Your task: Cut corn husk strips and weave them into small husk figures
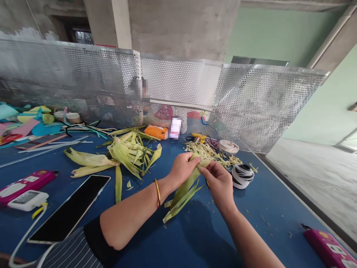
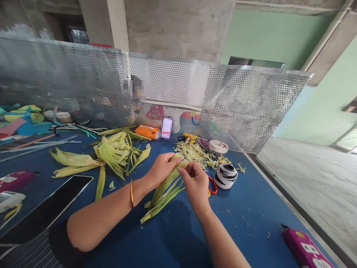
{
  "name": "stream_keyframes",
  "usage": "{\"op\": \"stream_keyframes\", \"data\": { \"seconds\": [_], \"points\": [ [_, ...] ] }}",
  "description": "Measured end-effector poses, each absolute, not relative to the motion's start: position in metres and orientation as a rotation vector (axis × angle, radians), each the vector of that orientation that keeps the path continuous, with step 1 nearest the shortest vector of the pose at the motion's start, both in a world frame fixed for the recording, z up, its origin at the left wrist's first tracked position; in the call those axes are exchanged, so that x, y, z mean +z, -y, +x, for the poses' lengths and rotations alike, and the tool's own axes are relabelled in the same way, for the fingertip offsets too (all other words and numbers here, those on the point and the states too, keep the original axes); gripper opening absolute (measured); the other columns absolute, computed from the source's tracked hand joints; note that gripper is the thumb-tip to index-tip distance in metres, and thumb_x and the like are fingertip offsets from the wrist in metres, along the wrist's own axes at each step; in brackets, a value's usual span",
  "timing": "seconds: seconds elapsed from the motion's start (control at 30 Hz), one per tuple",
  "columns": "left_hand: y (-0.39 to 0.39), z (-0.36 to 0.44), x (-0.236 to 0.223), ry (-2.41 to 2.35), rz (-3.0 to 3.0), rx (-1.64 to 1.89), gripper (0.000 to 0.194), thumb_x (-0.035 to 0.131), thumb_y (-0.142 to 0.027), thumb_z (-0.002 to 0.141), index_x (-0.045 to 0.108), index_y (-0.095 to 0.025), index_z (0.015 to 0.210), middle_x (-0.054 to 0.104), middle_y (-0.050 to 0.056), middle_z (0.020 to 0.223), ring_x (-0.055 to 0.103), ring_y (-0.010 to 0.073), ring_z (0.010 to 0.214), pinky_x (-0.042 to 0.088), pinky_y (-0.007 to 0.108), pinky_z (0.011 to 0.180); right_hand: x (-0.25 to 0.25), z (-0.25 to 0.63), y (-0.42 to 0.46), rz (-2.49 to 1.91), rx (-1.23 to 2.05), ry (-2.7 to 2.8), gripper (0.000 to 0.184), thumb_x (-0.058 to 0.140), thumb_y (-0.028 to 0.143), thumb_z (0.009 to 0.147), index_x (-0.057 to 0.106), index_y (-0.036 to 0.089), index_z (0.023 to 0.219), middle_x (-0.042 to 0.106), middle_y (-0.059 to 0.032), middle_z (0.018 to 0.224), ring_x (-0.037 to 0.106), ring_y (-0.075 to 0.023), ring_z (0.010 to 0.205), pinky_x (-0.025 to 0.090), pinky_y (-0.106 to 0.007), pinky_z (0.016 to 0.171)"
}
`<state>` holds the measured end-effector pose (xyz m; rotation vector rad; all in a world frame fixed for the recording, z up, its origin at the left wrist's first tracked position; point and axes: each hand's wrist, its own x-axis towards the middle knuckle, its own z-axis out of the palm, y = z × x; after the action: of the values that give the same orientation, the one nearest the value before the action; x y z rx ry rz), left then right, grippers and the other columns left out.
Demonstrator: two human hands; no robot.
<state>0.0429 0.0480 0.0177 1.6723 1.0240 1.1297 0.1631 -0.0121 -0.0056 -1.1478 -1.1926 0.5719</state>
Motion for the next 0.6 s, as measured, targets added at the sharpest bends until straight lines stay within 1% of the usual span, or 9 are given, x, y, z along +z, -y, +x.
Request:
{"op": "stream_keyframes", "data": {
  "seconds": [0.1,0.2,0.27,0.43,0.5,0.6],
  "points": [
    [-0.047,0.044,0.017,-1.010,1.636,1.114,0.036,0.061,-0.047,0.076,0.051,-0.017,0.058,0.042,-0.004,0.056,0.035,0.0108,0.057,0.024,0.024,0.051,-0.008,0.164,0.010,-1.147,0.647,1.146,0.021,0.070,0.038,0.075,0.062,0.019,0.071,0.058,0.0014,0.062,0.050,-0.0141,0.061,0.041,-0.026,0.058],
    [-0.045,0.046,0.016,-0.998,1.611,1.063,0.039,0.061,-0.052,0.076,0.054,-0.017,0.060,0.045,-0.003,0.058,0.037,0.0111,0.057,0.025,0.024,0.051,-0.007,0.166,0.009,-1.151,0.573,1.081,0.020,0.070,0.038,0.075,0.064,0.019,0.073,0.062,0.0004,0.066,0.054,-0.0152,0.064,0.044,-0.027,0.062],
    [-0.043,0.046,0.016,-0.993,1.608,1.043,0.039,0.062,-0.052,0.075,0.055,-0.017,0.060,0.046,-0.003,0.058,0.037,0.0112,0.057,0.025,0.025,0.051,-0.006,0.168,0.010,-1.169,0.506,1.062,0.020,0.070,0.038,0.076,0.065,0.019,0.075,0.064,-0.0001,0.068,0.055,-0.0156,0.065,0.046,-0.027,0.062],
    [-0.048,0.045,0.012,-0.995,1.579,1.105,0.038,0.063,-0.050,0.074,0.052,-0.018,0.057,0.041,-0.004,0.055,0.034,0.0104,0.055,0.024,0.025,0.051,-0.005,0.168,0.016,-1.200,0.210,1.193,0.015,0.066,0.034,0.081,0.065,0.020,0.076,0.065,0.0007,0.068,0.057,-0.0151,0.064,0.046,-0.026,0.062],
    [-0.056,0.043,0.008,-1.035,1.549,1.156,0.039,0.063,-0.050,0.074,0.052,-0.018,0.057,0.039,-0.005,0.054,0.032,0.0100,0.055,0.023,0.025,0.051,-0.004,0.167,0.022,-1.184,0.050,1.307,0.012,0.065,0.031,0.084,0.066,0.022,0.076,0.067,0.0000,0.072,0.060,-0.0158,0.067,0.047,-0.027,0.065],
    [-0.073,0.038,-0.002,-1.103,1.439,1.246,0.038,0.064,-0.050,0.073,0.052,-0.018,0.057,0.041,-0.005,0.054,0.035,0.0097,0.054,0.024,0.024,0.051,-0.001,0.164,0.035,-1.106,-0.126,1.435,0.007,0.063,0.024,0.085,0.068,0.023,0.080,0.069,-0.0017,0.079,0.064,-0.0173,0.074,0.049,-0.028,0.069]
  ]
}}
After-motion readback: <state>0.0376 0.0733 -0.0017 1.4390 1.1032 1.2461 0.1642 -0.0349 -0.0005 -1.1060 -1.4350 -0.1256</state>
